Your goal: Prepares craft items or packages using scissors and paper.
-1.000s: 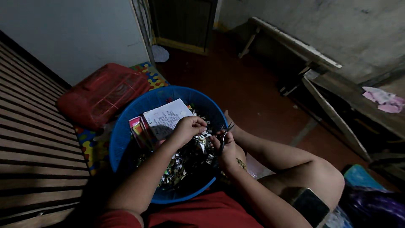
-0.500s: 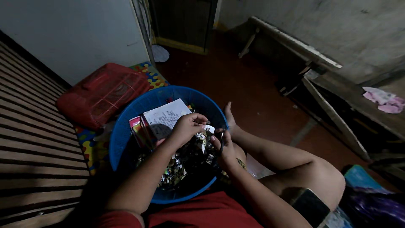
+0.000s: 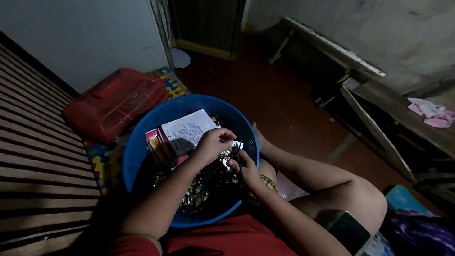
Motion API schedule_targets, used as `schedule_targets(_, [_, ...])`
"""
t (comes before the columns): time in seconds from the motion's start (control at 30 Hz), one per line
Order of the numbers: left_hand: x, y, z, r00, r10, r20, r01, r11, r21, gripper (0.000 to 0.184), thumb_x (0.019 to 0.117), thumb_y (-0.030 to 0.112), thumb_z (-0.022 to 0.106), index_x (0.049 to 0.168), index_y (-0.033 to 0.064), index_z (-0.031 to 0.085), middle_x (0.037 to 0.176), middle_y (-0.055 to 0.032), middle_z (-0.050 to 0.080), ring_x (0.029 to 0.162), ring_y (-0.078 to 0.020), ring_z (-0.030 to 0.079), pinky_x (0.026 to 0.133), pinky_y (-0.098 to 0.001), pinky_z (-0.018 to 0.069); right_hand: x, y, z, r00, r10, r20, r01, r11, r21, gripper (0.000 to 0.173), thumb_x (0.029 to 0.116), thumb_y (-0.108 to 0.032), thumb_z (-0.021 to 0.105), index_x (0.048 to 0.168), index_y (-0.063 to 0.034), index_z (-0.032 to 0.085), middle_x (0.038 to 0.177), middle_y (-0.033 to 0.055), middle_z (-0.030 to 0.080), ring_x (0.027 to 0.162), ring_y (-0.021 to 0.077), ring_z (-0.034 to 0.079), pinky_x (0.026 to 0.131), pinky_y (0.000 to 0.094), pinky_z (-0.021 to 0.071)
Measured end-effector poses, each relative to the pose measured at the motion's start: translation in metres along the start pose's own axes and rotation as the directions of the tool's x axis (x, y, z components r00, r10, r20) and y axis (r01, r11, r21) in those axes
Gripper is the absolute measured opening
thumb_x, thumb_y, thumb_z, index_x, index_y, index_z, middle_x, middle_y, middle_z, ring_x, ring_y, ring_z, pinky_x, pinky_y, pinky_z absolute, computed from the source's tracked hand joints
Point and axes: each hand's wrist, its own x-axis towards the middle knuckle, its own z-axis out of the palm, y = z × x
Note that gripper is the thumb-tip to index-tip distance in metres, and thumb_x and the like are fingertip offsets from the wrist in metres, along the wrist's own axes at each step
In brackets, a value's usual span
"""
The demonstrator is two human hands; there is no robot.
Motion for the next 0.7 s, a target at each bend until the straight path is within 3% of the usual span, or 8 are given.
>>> schedule_targets(0.23, [-0.001,0.002,0.001,0.998,-0.028,-0.049,0.027,1.0,-0.017,0.019,0.0911,-0.003,0.072,0.109,-0.0001,0.066,0.104,-0.0098,0.069,0.087,-0.0153,0.07,0.082,-0.0337,0.0613,0.001,-0.003,0.0,0.999,0.039,0.026,-0.039,0.999,-0.021,0.047,0.0929,-0.042,0.069,0.116,-0.0022,0.06,0.088,-0.0022,0.061,0.075,0.0023,0.058,0.068,0.0217,0.0509])
schedule_targets(0.37, [-0.001,0.0,0.001,1.0,-0.03,0.002,0.03,0.999,-0.014,0.018,0.093,-0.002,0.069,0.111,-0.0008,0.066,0.104,-0.0104,0.068,0.089,-0.0155,0.07,0.085,-0.0338,0.0608,0.001,-0.001,0.002,1.0,0.028,0.014,-0.028,1.0,-0.005,0.045,0.0929,-0.04,0.07,0.116,-0.0021,0.061,0.089,-0.0022,0.062,0.076,0.0024,0.059,0.07,0.0218,0.0526])
schedule_targets(0.6, [0.0,0.006,-0.007,0.988,-0.153,0.013,0.153,0.988,0.023,0.02,0.094,-0.002,0.069,0.113,-0.0001,0.064,0.108,-0.0118,0.066,0.088,-0.0172,0.07,0.082,-0.0346,0.0619,0.001,-0.002,0.003,0.997,0.076,0.007,-0.076,0.996,-0.051,0.032,0.0923,-0.036,0.073,0.101,-0.0066,0.063,0.079,-0.0032,0.061,0.066,0.0041,0.057,0.063,0.0239,0.0513])
schedule_targets(0.7, [0.0,0.007,-0.01,0.98,-0.196,0.012,0.196,0.98,0.028,0.024,0.0941,0.0,0.07,0.116,0.0012,0.062,0.108,-0.0123,0.067,0.089,-0.0181,0.07,0.079,-0.0335,0.061,0.001,-0.004,0.002,0.996,0.091,0.004,-0.09,0.989,-0.113,0.032,0.0924,-0.037,0.073,0.1,-0.0067,0.063,0.076,-0.0039,0.059,0.063,0.0032,0.056,0.061,0.0232,0.0498])
